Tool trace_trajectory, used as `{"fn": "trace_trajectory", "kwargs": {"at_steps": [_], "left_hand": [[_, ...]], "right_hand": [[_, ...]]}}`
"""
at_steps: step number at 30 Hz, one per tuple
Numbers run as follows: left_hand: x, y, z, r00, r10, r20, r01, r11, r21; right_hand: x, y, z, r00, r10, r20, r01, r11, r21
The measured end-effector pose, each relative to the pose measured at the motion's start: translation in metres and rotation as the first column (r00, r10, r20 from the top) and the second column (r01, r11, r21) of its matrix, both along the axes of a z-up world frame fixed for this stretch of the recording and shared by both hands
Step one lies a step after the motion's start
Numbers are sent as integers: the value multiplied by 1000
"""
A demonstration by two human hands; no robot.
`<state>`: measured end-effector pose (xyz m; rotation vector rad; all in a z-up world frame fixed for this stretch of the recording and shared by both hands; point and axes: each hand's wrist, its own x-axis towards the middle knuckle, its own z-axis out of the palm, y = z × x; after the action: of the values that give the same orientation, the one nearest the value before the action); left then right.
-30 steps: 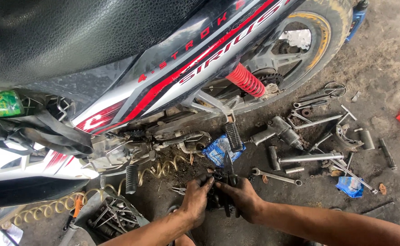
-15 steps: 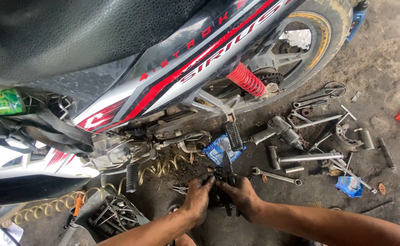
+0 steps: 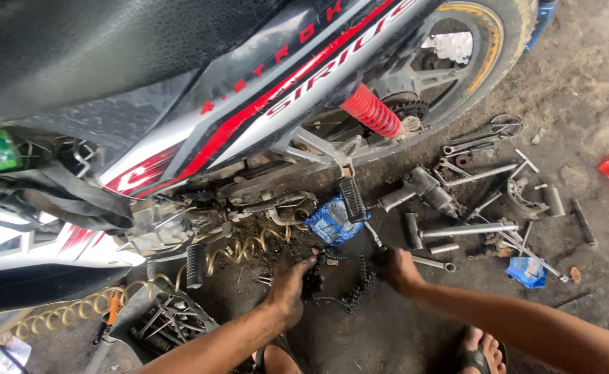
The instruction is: The person works on the chain and sprocket area of a motorcycle on a lift. They handle the drive chain by hand, manipulate a chain link component, use a wrench and a socket tool on parts near the swingarm, and pick up and reposition the chain and small hardware from the ground.
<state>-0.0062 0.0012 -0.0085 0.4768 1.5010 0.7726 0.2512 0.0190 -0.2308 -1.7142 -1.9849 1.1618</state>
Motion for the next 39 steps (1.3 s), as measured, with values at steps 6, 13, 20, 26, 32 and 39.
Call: {"fn": "trace_trajectory", "kwargs": {"at_steps": [6, 13, 20, 26, 32, 39], "left_hand": [[-5, -4, -21, 991, -95, 95, 85, 991, 107], [-9, -6, -5, 973, -231, -6, 230, 967, 111], [0, -3, 20, 886, -450, -113, 456, 889, 39], [-1, 11, 77, 654, -698, -292, 755, 625, 199], [-10, 23, 124, 588, -766, -260, 803, 512, 304], [-18, 28, 159, 763, -573, -299, 621, 520, 587]], "right_hand": [[9, 34, 8, 993, -86, 75, 108, 925, -365], [48, 43, -110, 322, 498, 805, -811, 584, -37], [8, 30, 51, 788, 570, 232, -614, 707, 350], [-29, 10, 181, 810, 545, -218, -575, 811, -107], [20, 4, 209, 841, 246, -482, -220, 969, 109], [15, 5, 379, 912, 226, -343, -190, 973, 134]]}}
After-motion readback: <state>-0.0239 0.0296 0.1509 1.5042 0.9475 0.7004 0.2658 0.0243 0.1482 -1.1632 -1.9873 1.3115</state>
